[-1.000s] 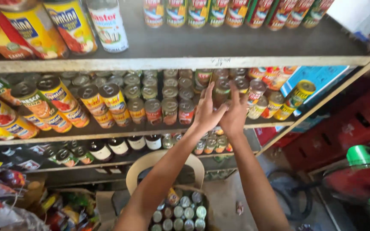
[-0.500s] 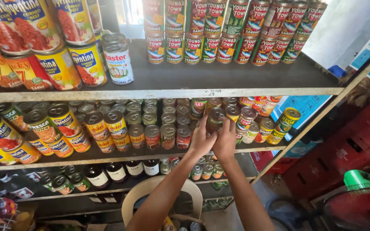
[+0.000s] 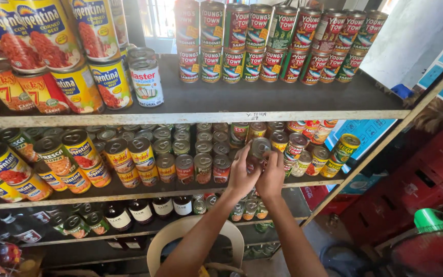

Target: Stocking canned goods onto retail shelves from a box.

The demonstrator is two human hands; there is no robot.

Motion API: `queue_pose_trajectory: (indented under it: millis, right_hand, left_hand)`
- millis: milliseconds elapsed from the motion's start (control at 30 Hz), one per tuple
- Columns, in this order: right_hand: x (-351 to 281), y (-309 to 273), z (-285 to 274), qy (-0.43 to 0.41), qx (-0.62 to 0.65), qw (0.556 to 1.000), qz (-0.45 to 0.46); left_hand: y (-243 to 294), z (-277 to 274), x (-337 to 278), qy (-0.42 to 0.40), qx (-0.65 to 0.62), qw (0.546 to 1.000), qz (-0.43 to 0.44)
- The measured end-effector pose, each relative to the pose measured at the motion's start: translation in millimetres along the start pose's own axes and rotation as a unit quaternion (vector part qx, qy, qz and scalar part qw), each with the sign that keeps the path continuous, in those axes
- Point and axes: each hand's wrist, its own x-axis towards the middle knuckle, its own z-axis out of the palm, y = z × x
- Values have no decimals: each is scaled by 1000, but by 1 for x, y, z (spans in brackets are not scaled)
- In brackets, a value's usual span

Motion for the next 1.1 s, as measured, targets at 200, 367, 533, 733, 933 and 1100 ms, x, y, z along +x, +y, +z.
queue_pose_trajectory:
  millis: [200, 367, 533, 733, 933, 1100]
  right_hand:
    - [-6, -10, -4, -11, 35, 998, 59]
    - [-21, -15, -8, 29, -11, 998, -51]
    - [-57, -32, -15, 8, 54, 998, -23]
    - [-120, -43, -15, -70, 53, 996, -13]
    - [-205, -29, -14, -206, 62, 972, 90]
    - [-277, 5, -7, -291, 75, 943, 142]
  left_hand:
    - [12, -8, -9, 28, -8, 997, 75]
    - [28, -23, -27, 26, -23, 998, 48]
    - [21, -42, -75, 37, -12, 998, 45]
    - [-11, -59, -164, 51, -115, 978, -166]
    - [-33, -80, -256, -2, 18, 973, -230]
    - [-77, -73, -334, -44, -36, 954, -295]
